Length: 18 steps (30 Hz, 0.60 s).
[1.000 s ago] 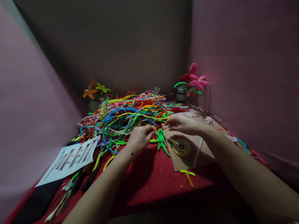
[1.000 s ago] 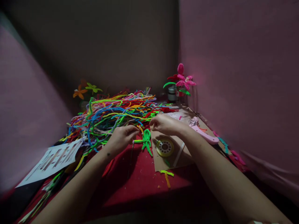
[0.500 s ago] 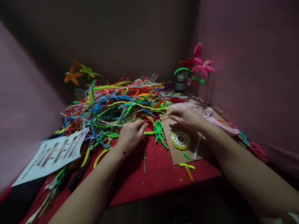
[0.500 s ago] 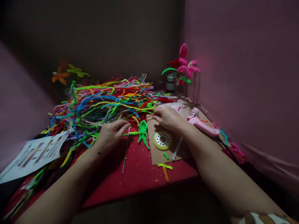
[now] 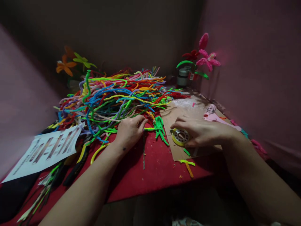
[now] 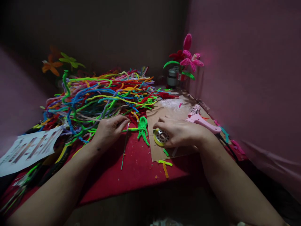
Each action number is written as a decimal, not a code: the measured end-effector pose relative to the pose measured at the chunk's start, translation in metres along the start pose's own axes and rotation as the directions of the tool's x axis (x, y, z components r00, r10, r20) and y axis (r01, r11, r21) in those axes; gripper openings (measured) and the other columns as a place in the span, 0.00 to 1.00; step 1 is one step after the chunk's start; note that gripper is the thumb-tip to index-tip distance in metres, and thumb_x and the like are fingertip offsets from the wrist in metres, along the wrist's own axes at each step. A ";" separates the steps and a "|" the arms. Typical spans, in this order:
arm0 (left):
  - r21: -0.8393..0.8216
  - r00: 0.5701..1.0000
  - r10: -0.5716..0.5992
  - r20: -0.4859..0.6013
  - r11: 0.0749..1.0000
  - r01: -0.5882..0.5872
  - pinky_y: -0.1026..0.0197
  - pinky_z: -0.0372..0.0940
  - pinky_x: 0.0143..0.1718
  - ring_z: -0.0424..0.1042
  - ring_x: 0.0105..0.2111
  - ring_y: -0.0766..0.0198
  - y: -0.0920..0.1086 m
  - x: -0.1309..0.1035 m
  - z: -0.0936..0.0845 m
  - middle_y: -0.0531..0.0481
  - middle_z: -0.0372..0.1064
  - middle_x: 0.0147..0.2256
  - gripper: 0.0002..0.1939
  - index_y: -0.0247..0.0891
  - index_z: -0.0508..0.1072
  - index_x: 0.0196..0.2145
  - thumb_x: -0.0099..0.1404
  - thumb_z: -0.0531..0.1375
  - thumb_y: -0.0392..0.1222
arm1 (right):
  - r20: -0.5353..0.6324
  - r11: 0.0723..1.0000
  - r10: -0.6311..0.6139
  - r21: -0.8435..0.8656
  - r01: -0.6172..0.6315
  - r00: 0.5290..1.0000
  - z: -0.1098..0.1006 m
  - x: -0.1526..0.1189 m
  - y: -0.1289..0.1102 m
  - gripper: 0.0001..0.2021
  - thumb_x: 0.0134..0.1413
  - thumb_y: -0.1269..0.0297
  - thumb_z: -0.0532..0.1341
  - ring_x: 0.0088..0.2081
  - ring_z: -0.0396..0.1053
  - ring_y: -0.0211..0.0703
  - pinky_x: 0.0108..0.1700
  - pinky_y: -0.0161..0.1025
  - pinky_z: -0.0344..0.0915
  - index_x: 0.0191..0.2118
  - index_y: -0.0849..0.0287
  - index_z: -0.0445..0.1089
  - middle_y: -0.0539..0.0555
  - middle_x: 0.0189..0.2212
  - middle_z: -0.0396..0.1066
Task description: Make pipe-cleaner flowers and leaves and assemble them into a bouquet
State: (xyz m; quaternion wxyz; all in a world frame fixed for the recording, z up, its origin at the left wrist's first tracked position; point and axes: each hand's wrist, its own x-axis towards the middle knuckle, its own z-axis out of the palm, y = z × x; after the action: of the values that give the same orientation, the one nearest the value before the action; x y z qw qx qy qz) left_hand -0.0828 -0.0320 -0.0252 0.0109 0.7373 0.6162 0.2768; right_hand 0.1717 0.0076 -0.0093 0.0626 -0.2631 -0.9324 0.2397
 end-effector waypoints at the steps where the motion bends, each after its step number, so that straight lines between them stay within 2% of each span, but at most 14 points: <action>1: 0.005 1.000 0.005 -0.001 1.000 -0.005 0.65 0.61 0.33 0.71 0.29 0.64 0.000 0.000 0.000 0.48 0.74 0.30 0.09 0.41 0.75 0.33 0.60 0.55 0.43 | 0.007 1.000 0.000 0.005 0.000 1.000 0.000 0.000 0.000 0.23 0.42 0.60 0.64 0.42 0.63 0.48 0.46 0.39 0.60 0.48 0.56 0.65 0.56 0.41 0.65; 6: 0.001 1.000 0.013 -0.015 1.000 -0.013 0.65 0.61 0.33 0.71 0.29 0.65 0.000 -0.001 0.000 0.48 0.74 0.30 0.10 0.40 0.75 0.33 0.61 0.55 0.43 | -0.012 0.995 0.015 0.103 -0.013 1.000 -0.008 -0.003 -0.001 0.28 0.43 0.61 0.63 0.47 0.62 0.49 0.48 0.40 0.59 0.53 0.59 0.61 0.57 0.47 0.63; 11: -0.047 0.999 0.027 -0.023 0.998 -0.028 0.64 0.61 0.32 0.71 0.29 0.64 0.004 -0.001 0.000 0.48 0.75 0.31 0.11 0.38 0.74 0.33 0.61 0.54 0.43 | -0.150 0.945 -0.086 0.300 0.128 0.985 -0.015 -0.008 -0.001 0.31 0.45 0.63 0.63 0.51 0.59 0.49 0.52 0.41 0.58 0.57 0.54 0.55 0.55 0.52 0.60; 18: -0.351 1.000 -0.011 -0.004 0.936 0.009 0.65 0.62 0.35 0.70 0.31 0.65 0.016 -0.003 -0.003 0.51 0.74 0.31 0.11 0.38 0.74 0.33 0.61 0.54 0.44 | -0.247 0.821 -0.192 0.490 0.293 0.950 -0.015 -0.006 0.004 0.34 0.43 0.62 0.65 0.53 0.58 0.48 0.52 0.43 0.58 0.57 0.52 0.53 0.56 0.51 0.59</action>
State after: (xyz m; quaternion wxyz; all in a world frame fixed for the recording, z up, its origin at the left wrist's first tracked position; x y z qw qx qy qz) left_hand -0.0698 -0.0390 -0.0183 0.1417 0.7195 0.5609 0.3842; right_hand 0.1823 0.0135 0.0015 0.2486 -0.1365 -0.8484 0.4470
